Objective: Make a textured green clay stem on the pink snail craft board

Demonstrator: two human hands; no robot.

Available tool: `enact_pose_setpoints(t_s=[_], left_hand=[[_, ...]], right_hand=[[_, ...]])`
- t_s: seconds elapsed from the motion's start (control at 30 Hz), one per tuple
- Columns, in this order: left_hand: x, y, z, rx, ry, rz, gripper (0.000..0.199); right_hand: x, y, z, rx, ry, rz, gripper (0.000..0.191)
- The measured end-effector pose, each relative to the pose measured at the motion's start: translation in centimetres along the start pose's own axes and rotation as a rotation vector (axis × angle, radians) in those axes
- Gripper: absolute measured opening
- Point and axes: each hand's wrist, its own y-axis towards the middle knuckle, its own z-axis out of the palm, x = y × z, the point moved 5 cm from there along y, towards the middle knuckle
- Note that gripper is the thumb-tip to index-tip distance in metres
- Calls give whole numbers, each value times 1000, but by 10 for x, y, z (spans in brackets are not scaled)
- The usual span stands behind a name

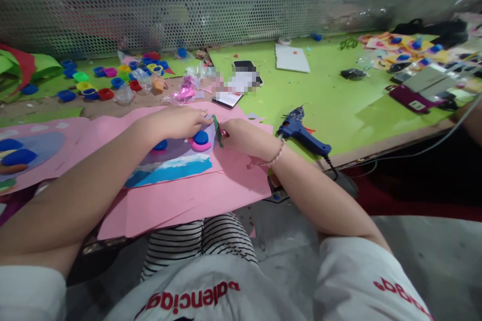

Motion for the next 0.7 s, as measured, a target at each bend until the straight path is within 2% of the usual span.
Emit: enact_pose_setpoints(t_s=[0.27, 0.43, 0.6, 0.7], left_hand=[[5, -4, -5, 41, 6, -69, 29], [6, -4, -5, 65, 1, -64, 31], [7, -3, -4, 65, -3, -67, 33], [7, -2, -4, 51, -11, -64, 31]], right_hand=[[-8, -2, -5, -30, 21, 12, 15], [-14, -3, 5, 50, 40, 25, 11], [-3, -6, 6, 75, 40, -40, 11], [1, -8, 3, 95, 41, -28, 14]])
